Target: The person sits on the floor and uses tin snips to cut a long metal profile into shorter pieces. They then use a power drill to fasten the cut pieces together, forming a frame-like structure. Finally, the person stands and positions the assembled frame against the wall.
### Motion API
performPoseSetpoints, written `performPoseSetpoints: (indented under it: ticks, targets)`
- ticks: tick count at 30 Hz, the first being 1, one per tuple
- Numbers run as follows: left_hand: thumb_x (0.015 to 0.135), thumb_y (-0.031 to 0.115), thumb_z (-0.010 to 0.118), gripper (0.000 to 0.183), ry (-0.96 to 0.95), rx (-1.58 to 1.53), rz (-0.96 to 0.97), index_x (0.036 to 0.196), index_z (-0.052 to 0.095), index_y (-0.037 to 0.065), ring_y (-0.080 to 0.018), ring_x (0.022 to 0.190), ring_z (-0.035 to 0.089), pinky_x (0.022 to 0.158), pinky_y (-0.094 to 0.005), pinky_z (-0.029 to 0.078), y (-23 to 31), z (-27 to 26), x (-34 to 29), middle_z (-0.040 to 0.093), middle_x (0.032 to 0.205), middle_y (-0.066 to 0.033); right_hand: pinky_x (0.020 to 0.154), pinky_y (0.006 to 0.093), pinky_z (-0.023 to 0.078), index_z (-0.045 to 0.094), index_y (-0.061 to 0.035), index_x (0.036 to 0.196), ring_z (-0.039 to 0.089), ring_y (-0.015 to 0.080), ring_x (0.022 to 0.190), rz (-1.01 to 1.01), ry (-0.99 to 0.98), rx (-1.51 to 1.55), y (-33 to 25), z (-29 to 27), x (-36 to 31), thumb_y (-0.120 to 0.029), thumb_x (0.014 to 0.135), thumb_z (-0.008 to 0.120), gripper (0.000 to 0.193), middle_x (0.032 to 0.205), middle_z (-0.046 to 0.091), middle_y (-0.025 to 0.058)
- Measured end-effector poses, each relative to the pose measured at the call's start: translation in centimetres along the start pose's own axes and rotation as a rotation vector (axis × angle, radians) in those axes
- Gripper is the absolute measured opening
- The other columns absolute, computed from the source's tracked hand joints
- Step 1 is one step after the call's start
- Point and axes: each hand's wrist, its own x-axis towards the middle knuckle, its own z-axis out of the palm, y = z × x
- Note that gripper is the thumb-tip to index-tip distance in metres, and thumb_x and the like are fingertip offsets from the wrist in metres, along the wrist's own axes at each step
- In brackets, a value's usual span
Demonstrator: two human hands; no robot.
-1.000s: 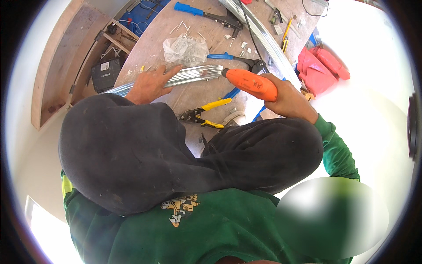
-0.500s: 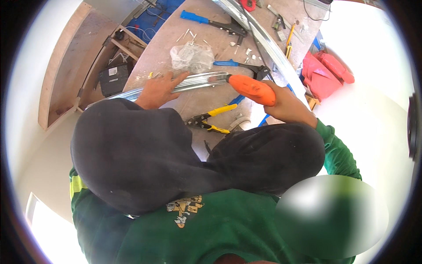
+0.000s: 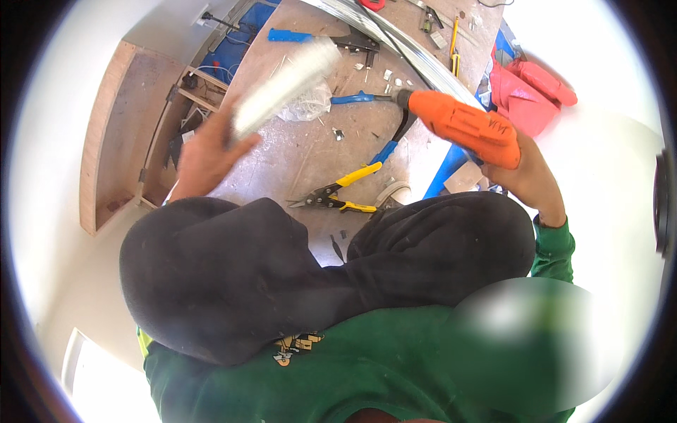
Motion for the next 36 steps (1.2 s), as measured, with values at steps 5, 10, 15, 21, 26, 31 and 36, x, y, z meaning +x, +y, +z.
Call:
performPoseSetpoints:
  ticks: [5, 10, 15, 21, 26, 31, 36]
  targets:
    - [0.114, 0.054, 0.063, 0.069, 0.534, -0.873, -0.294, 0.157, 0.054, 0.001, -0.0252, 0.120, 0.067, 0.109, -0.0472, 0.052, -0.2, -13.5, 0.7, 0.067, 0.122, -0.0127, 0.092, 0.0332, 0.057, 0.061, 0.0005, 0.154, 0.069, 0.0176, 0.102, 0.032, 0.026, 0.170, 0.8, 1.1, -0.6, -0.011, 0.083, 0.078, 0.074, 0.119, 0.075, 0.0100]
    - [0.114, 0.040, 0.069, 0.063, 0.599, -1.152, -0.362, 0.159, 0.052, 0.001, -0.0251, 0.133, 0.058, 0.118, -0.0421, 0.047, -2.5, -12.1, -1.1, 0.065, 0.134, -0.0132, 0.101, 0.0379, 0.054, 0.063, 0.0003, 0.151, 0.069, 0.0229, 0.107, -0.122, 0.046, 0.256, -0.2, 3.9, -0.4, -0.011, 0.082, 0.075, 0.071, 0.121, 0.075, 0.0115]
    - [0.109, 0.041, 0.076, 0.070, 0.905, -1.454, -0.502, 0.158, 0.054, -0.002, -0.0289, 0.143, 0.053, 0.124, -0.0476, 0.043, -9.2, -7.7, -1.3, 0.057, 0.153, -0.0171, 0.106, 0.0394, 0.053, 0.064, -0.0019, 0.151, 0.070, 0.0299, 0.110, -0.041, -0.038, 0.212, 0.3, 4.2, -0.7, -0.016, 0.080, 0.076, 0.073, 0.123, 0.076, 0.0171]
    - [0.111, 0.041, 0.071, 0.061, 1.113, -1.271, -0.475, 0.153, 0.059, -0.001, -0.0356, 0.148, 0.049, 0.125, -0.0562, 0.042, -18.8, -11.4, -3.7, 0.051, 0.158, -0.0206, 0.106, 0.0403, 0.052, 0.063, -0.0020, 0.152, 0.070, 0.0308, 0.111, -0.076, 0.094, 0.148, 0.9, 4.9, -0.6, -0.018, 0.080, 0.076, 0.075, 0.123, 0.075, 0.0185]
    - [0.113, 0.041, 0.066, 0.051, 1.297, -1.251, -0.273, 0.139, 0.064, -0.003, -0.0367, 0.129, 0.063, 0.115, -0.0552, 0.053, -25.3, -18.2, -5.3, 0.064, 0.136, -0.0220, 0.106, 0.0391, 0.052, 0.063, 0.0011, 0.151, 0.069, 0.0273, 0.111, -0.048, 0.096, 0.249, 1.3, 5.1, -0.8, -0.017, 0.081, 0.077, 0.074, 0.122, 0.076, 0.0152]
    - [0.120, 0.024, 0.052, 0.037, 0.950, -1.034, -0.309, 0.140, 0.059, -0.006, -0.0302, 0.122, 0.066, 0.113, -0.0461, 0.054, -22.5, -15.8, -5.6, 0.067, 0.135, -0.0185, 0.104, 0.0370, 0.051, 0.064, 0.0014, 0.150, 0.066, 0.0223, 0.108, -0.048, 0.038, 0.399, 1.4, 6.1, 0.0, -0.017, 0.081, 0.076, 0.072, 0.118, 0.075, 0.0096]
    - [0.112, 0.030, 0.070, 0.052, 0.850, -1.558, -0.484, 0.146, 0.053, -0.006, -0.0373, 0.137, 0.065, 0.122, -0.0512, 0.055, -14.7, 0.1, -6.0, 0.066, 0.144, -0.0222, 0.105, 0.0368, 0.051, 0.064, 0.0016, 0.150, 0.067, 0.0232, 0.109, -0.087, 0.044, 0.392, 1.3, 6.3, 0.0, -0.017, 0.081, 0.077, 0.073, 0.119, 0.075, 0.0102]
